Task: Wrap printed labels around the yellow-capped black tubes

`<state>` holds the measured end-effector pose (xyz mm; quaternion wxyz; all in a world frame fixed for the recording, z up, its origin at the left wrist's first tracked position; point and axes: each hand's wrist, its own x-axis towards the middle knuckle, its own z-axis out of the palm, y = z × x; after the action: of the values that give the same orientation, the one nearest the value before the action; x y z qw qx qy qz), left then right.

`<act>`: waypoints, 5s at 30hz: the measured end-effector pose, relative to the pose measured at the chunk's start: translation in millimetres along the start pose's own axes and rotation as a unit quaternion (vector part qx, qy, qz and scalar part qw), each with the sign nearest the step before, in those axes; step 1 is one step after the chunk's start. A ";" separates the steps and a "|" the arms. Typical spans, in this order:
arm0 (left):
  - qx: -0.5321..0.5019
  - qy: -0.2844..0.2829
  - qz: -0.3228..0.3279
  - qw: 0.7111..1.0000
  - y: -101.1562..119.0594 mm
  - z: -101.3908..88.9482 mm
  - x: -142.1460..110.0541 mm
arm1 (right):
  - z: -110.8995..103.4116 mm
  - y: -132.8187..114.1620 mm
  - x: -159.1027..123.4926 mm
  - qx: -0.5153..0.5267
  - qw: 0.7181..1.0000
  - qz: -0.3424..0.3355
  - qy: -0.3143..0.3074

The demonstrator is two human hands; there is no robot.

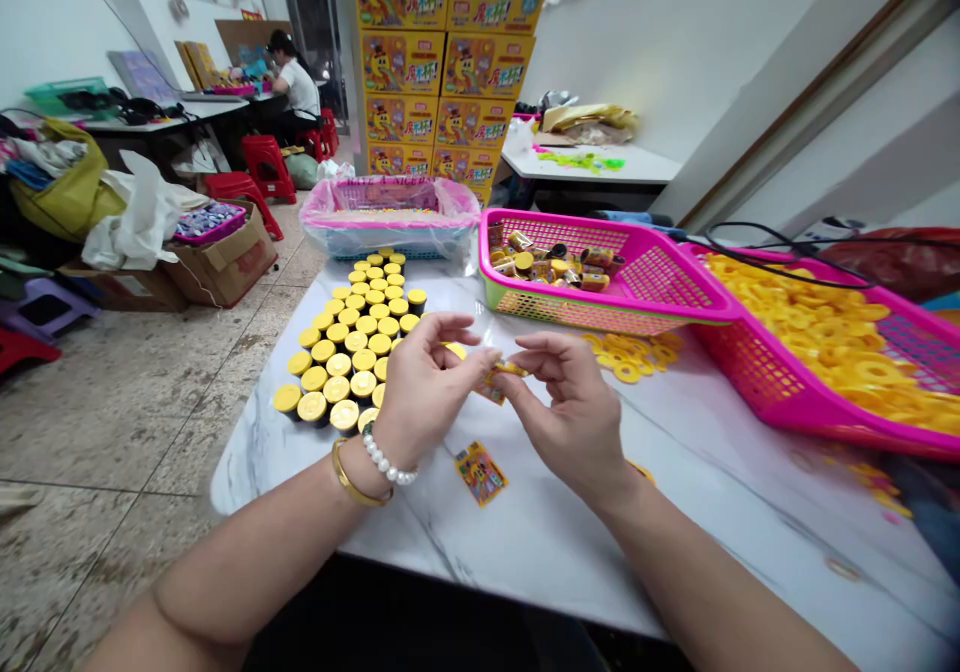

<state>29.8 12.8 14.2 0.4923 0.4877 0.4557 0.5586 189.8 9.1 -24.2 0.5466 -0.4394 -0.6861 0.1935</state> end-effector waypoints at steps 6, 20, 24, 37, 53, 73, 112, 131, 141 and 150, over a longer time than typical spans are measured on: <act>0.059 -0.001 0.070 0.996 3.4 -0.3 -3.9 | -4.1 1.9 7.5 0.011 0.999 0.023 0.027; -0.052 -0.097 -0.150 0.983 10.7 -4.8 2.5 | -3.9 5.0 4.6 -0.002 0.999 -0.004 0.036; -0.019 -0.129 -0.148 0.980 14.3 -7.2 2.1 | -3.8 2.9 6.0 0.031 0.998 -0.015 0.047; -0.148 -0.053 -0.174 0.972 21.4 -18.0 17.4 | 33.3 -11.6 -25.6 -0.269 0.936 -0.179 -0.141; -0.273 -0.047 -0.265 0.924 14.4 -13.0 23.2 | -21.8 -11.6 30.0 0.309 0.928 0.210 -0.015; -0.188 -0.055 -0.168 0.966 -1.1 -5.2 10.6 | -13.2 -18.0 9.2 0.133 0.989 0.062 0.006; 0.071 -0.174 -0.035 0.982 -9.4 -8.8 18.6 | -11.5 -1.4 21.8 0.124 0.990 0.018 -0.058; -0.164 -0.255 -0.199 0.932 -9.3 -5.8 14.3 | -14.4 5.4 20.2 0.334 0.913 0.198 -0.121; -0.199 -0.199 -0.255 0.925 -12.2 1.8 9.6 | -4.9 -7.0 9.2 0.240 0.968 0.056 -0.052; -0.193 -0.160 -0.220 0.943 -3.2 -2.2 9.9 | -20.9 13.6 62.8 0.087 0.985 -0.005 0.146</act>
<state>27.6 22.9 11.7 0.7539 0.3544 0.3502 0.4284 213.3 63.2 8.9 0.6781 -0.4099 -0.5818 0.1834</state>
